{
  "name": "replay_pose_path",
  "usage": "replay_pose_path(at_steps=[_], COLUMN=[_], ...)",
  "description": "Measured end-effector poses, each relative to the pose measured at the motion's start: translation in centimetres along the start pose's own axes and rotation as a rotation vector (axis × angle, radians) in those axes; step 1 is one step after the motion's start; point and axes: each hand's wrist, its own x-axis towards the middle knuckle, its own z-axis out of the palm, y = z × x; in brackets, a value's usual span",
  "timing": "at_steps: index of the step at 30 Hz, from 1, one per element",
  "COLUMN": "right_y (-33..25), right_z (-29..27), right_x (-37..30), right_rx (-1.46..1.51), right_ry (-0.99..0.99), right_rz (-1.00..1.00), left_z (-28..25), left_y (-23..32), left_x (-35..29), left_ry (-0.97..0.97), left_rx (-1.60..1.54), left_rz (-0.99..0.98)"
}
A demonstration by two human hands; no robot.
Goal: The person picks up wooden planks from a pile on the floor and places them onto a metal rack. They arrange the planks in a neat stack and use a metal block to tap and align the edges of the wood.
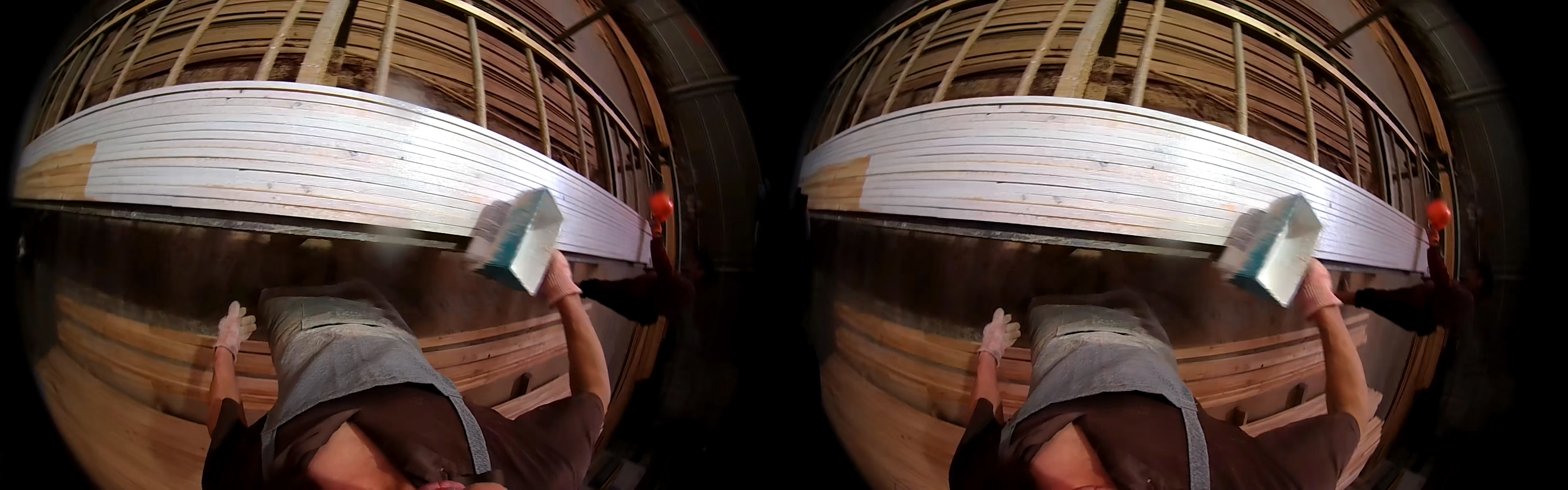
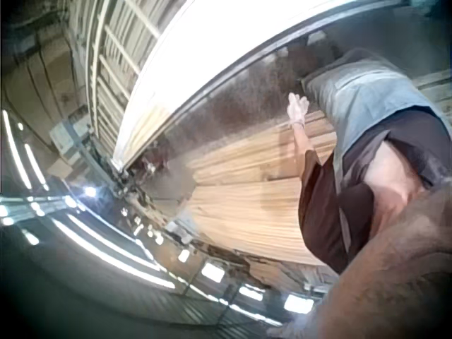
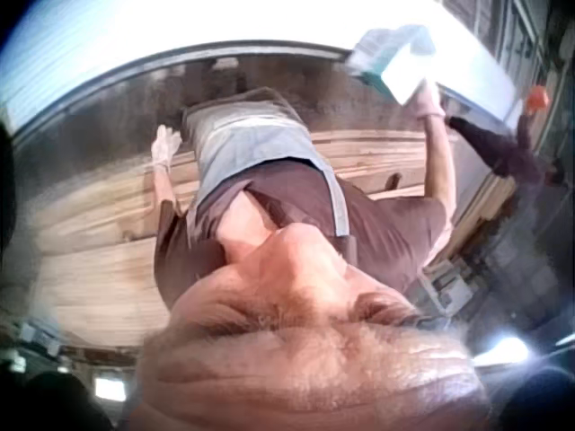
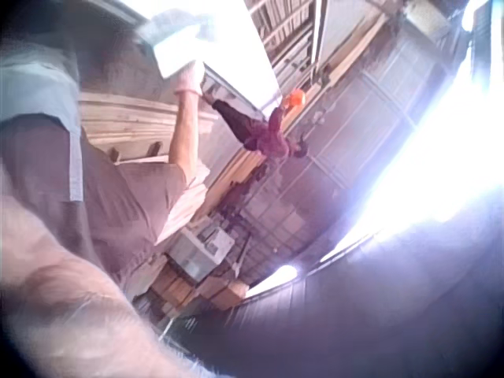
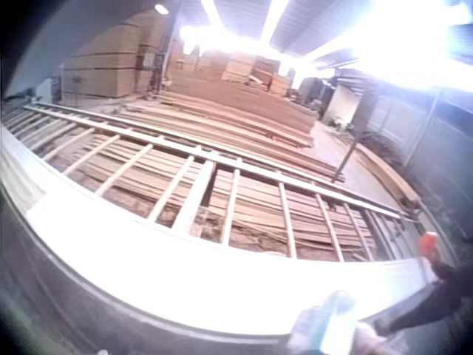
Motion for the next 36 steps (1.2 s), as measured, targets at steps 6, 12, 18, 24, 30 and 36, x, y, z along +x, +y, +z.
replay_pose_path(at_steps=[6,12,18,24,30,36], right_y=[6.9,2.6,-3.7,-12.7,-20.4,-17.5], right_z=[1.6,1.1,-17.5,-46.5,-66.2,-59.2], right_x=[-5.5,5.6,17.8,29.2,35.6,28.1], right_rx=[0.773,0.878,0.298,0.229,0.809,1.033], right_ry=[0.107,0.231,0.211,0.174,0.611,0.265], right_rz=[0.223,0.301,-0.066,-0.292,-0.421,-0.242], left_z=[0.7,-1.6,-3.9,-10.9,-18.0,-21.5], left_y=[-1.8,-1.9,-2.4,-1.9,4.0,9.2], left_x=[-1.7,-3.6,-3.1,-4.0,-2.7,-0.6], left_ry=[0.164,0.216,0.238,0.216,0.130,0.048], left_rx=[0.032,0.116,-0.056,-0.084,-0.198,-0.284], left_rz=[0.008,-0.034,0.089,0.122,0.078,0.169])
